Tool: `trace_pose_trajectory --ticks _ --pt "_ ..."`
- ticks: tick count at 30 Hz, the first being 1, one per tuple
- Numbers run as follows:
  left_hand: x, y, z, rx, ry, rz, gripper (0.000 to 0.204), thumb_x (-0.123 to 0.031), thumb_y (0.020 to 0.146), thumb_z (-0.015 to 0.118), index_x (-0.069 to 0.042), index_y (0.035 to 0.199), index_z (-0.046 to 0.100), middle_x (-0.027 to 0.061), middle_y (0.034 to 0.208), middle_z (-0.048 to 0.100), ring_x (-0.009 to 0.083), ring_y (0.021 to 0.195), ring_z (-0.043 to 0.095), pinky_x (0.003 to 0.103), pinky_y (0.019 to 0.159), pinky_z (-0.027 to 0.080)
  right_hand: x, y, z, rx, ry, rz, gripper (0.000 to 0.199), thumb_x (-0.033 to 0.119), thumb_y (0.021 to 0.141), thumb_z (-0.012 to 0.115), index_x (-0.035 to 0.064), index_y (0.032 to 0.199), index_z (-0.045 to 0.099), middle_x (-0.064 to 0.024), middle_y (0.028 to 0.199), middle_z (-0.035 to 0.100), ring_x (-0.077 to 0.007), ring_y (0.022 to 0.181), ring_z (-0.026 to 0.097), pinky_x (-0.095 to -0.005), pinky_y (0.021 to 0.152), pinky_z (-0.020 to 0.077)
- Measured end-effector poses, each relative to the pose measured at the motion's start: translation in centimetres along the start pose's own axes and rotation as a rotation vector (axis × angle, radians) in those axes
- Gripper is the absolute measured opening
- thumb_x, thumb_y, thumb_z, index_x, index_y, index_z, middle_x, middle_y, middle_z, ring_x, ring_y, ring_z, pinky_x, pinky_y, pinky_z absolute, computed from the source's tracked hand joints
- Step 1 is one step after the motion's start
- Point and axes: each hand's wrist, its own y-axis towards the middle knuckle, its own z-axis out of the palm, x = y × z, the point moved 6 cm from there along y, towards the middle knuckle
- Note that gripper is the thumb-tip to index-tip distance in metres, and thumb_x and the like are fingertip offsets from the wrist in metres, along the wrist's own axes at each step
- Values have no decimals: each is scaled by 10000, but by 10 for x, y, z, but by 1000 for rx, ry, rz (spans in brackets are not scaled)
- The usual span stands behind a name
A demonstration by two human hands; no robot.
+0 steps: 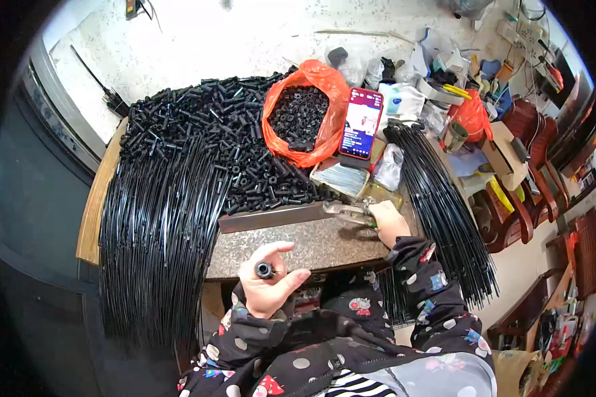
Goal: Assembling wire bundles by inserting individual wires into black protective tubing and using pliers to secure components.
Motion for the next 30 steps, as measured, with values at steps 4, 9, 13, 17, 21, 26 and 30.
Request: trace_pose_trajectory --ticks 4,9,13,17,21,26,30 --pt "1 2 4 32 -22 -28 365 -80 568 655 34 867 481 -70 476 317 11 424 288 152 393 216 8 3 0 -30 -77 -112 174 37 601 429 43 775 443 -67 691 465 -213 708 453 -282 572 411" --pt "6 2 11 71 -38 -50 341 -58 559 653 27 848 493 -67 465 327 12 419 295 150 398 229 5 4 4 -28 -131 -136 125 60 604 434 55 729 430 -55 657 458 -202 682 451 -283 549 407" --pt "7 0 15 101 -11 -82 310 -16 544 639 8 825 508 -67 465 339 7 416 283 151 393 219 10 6 5 -57 -116 -202 112 74 608 432 58 719 425 -53 644 446 -198 671 449 -282 545 405" --pt "6 -2 15 102 -14 -63 290 -14 546 637 3 806 512 -66 445 335 5 405 277 151 388 209 4 6 15 -6 -208 -218 119 81 609 433 55 725 421 -54 631 439 -196 663 446 -280 546 404" --pt "3 -4 12 90 41 -44 262 -41 554 644 -6 777 512 -60 426 334 2 396 275 152 378 215 2 7 18 -90 -186 -257 114 79 606 434 54 716 416 -52 625 434 -196 659 445 -278 538 401" --pt "-2 -5 14 74 43 -53 243 -61 560 650 -11 751 507 -53 418 339 1 394 276 150 378 230 1 8 19 -86 -205 -322 127 78 609 440 47 731 419 -54 615 433 -200 652 438 -277 544 395" --pt "-8 -7 16 73 32 -58 227 -29 554 636 -2 739 507 -66 418 345 2 386 274 152 385 214 4 10 18 -43 -232 -278 135 76 610 445 45 739 421 -56 614 434 -205 654 436 -281 548 392"
